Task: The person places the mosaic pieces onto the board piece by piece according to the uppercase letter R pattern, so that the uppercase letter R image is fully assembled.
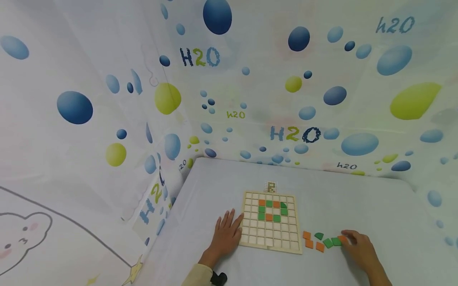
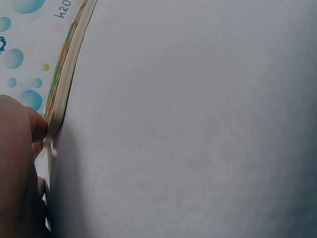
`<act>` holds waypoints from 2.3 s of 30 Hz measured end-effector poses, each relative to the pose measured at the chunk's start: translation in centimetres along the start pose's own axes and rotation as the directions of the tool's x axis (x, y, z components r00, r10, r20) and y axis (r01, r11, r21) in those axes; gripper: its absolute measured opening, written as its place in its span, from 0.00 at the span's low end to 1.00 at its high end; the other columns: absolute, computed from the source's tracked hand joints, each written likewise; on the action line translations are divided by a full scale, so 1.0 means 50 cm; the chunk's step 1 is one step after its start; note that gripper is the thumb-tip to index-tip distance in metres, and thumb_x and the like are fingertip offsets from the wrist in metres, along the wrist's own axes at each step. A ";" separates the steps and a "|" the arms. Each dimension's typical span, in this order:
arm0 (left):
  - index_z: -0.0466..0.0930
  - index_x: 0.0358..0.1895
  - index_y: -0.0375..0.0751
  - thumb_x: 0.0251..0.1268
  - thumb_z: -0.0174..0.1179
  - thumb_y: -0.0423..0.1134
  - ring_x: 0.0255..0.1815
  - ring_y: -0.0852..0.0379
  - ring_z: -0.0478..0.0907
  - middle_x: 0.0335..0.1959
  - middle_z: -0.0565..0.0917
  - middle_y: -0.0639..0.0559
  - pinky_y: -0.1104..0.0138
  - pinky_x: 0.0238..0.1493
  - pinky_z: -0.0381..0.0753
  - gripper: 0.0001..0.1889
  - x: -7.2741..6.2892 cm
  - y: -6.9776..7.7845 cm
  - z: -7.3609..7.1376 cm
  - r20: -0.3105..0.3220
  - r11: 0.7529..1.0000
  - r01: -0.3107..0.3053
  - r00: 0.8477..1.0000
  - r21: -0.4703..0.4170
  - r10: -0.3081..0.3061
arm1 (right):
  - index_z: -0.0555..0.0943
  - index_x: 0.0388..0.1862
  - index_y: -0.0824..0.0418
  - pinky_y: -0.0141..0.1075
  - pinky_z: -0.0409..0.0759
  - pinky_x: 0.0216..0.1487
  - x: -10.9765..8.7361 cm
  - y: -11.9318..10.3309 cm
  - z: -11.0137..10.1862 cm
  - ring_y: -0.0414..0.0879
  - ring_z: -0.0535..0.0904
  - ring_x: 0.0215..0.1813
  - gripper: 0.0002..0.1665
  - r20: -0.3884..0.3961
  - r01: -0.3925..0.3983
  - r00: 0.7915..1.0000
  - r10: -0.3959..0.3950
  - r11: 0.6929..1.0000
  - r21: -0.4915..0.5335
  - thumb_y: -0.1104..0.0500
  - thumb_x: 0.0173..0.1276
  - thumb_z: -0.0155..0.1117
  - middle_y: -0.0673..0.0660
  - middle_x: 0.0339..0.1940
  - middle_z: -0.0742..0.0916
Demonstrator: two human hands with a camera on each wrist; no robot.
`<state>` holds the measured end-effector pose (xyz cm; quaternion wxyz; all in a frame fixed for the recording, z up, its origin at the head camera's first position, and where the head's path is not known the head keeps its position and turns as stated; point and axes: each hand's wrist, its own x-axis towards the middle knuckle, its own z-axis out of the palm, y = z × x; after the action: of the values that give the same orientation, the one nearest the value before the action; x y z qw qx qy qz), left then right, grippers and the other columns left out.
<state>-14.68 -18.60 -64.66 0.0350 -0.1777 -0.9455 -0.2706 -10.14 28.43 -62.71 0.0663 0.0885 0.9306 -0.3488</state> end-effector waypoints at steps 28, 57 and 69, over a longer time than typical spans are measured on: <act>0.66 0.82 0.55 0.86 0.44 0.48 0.87 0.39 0.51 0.86 0.58 0.44 0.37 0.81 0.49 0.27 0.007 -0.018 0.023 0.040 0.997 0.050 0.998 0.053 -0.052 | 0.74 0.66 0.79 0.58 0.78 0.53 0.019 0.006 0.019 0.67 0.77 0.56 0.27 -0.130 -0.036 0.991 0.041 0.999 0.038 0.64 0.74 0.62 0.81 0.62 0.77; 0.66 0.82 0.55 0.86 0.44 0.48 0.87 0.39 0.52 0.86 0.59 0.44 0.37 0.81 0.50 0.26 0.006 -0.023 0.027 0.023 0.997 0.040 0.999 0.062 -0.042 | 0.71 0.68 0.72 0.71 0.72 0.51 0.031 -0.046 0.043 0.79 0.68 0.64 0.37 -0.120 -0.081 0.990 0.073 0.995 -0.063 0.47 0.73 0.68 0.82 0.63 0.71; 0.68 0.81 0.53 0.84 0.46 0.45 0.85 0.35 0.55 0.84 0.61 0.40 0.35 0.79 0.51 0.26 0.007 -0.022 0.021 0.006 0.999 0.024 1.000 0.041 -0.024 | 0.83 0.56 0.60 0.70 0.71 0.50 0.024 -0.092 0.076 0.76 0.74 0.63 0.23 -0.013 0.028 0.999 -0.030 0.990 -0.140 0.47 0.71 0.72 0.77 0.63 0.78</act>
<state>-15.36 -18.82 -66.04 0.0322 -0.1666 -0.9530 -0.2509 -12.05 22.63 -62.84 0.0603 0.0728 0.9544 -0.2831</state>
